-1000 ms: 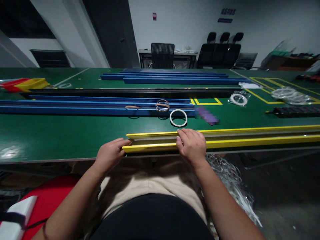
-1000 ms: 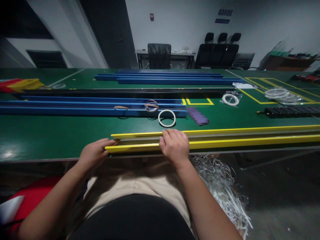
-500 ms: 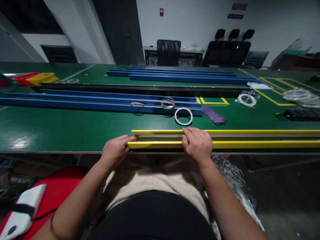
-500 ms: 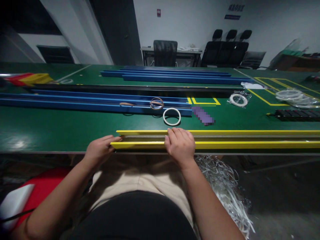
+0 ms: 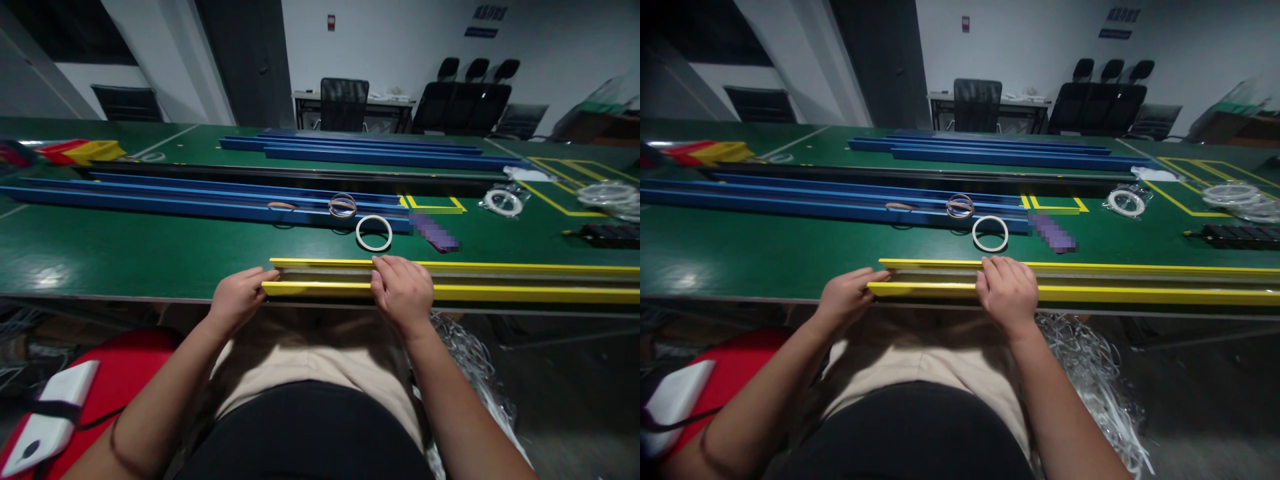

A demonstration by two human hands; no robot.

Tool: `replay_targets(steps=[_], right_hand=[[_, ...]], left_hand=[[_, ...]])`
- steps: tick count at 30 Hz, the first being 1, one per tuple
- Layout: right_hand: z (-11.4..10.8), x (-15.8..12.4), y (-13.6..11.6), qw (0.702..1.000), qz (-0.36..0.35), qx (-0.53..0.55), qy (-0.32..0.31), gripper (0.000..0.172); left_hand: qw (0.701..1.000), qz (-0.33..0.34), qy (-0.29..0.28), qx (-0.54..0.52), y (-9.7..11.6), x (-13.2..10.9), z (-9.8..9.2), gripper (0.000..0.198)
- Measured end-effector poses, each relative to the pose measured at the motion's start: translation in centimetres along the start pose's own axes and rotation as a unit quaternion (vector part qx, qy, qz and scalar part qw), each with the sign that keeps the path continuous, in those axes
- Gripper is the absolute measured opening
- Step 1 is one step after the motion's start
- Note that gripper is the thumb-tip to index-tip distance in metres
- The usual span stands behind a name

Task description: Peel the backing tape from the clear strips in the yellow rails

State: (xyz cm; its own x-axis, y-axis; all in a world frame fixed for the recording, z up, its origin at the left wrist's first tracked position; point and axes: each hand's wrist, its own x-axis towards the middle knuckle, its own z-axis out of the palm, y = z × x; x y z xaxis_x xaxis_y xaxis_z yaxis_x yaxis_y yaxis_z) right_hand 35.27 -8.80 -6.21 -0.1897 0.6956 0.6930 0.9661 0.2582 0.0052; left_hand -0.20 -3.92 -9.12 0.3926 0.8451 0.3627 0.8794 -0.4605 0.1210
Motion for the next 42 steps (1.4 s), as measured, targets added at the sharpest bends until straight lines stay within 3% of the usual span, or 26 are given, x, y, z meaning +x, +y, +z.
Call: replay_targets(steps=[6, 24, 37, 42], right_hand=[[0.0, 0.0, 0.0, 1.000, 0.002, 0.002, -0.005, 0.030], [0.0, 0.0, -0.1, 1.000, 0.002, 0.002, -0.006, 0.031], [0.0, -0.1, 0.1, 1.000, 0.001, 0.005, -0.013, 0.032], [0.0, -0.1, 0.1, 1.000, 0.001, 0.002, -0.013, 0.032]], left_hand=[[1.000, 0.026, -0.009, 0.003, -0.4, 0.0, 0.2, 0.048], [0.996, -0.010, -0.078, -0.045, 0.1, 0.8, -0.8, 0.054], [0.999, 0.012, -0.048, -0.023, 0.2, 0.3, -0.6, 0.051], [0.998, 0.009, -0.064, -0.003, 0.0, 0.4, -0.6, 0.053]])
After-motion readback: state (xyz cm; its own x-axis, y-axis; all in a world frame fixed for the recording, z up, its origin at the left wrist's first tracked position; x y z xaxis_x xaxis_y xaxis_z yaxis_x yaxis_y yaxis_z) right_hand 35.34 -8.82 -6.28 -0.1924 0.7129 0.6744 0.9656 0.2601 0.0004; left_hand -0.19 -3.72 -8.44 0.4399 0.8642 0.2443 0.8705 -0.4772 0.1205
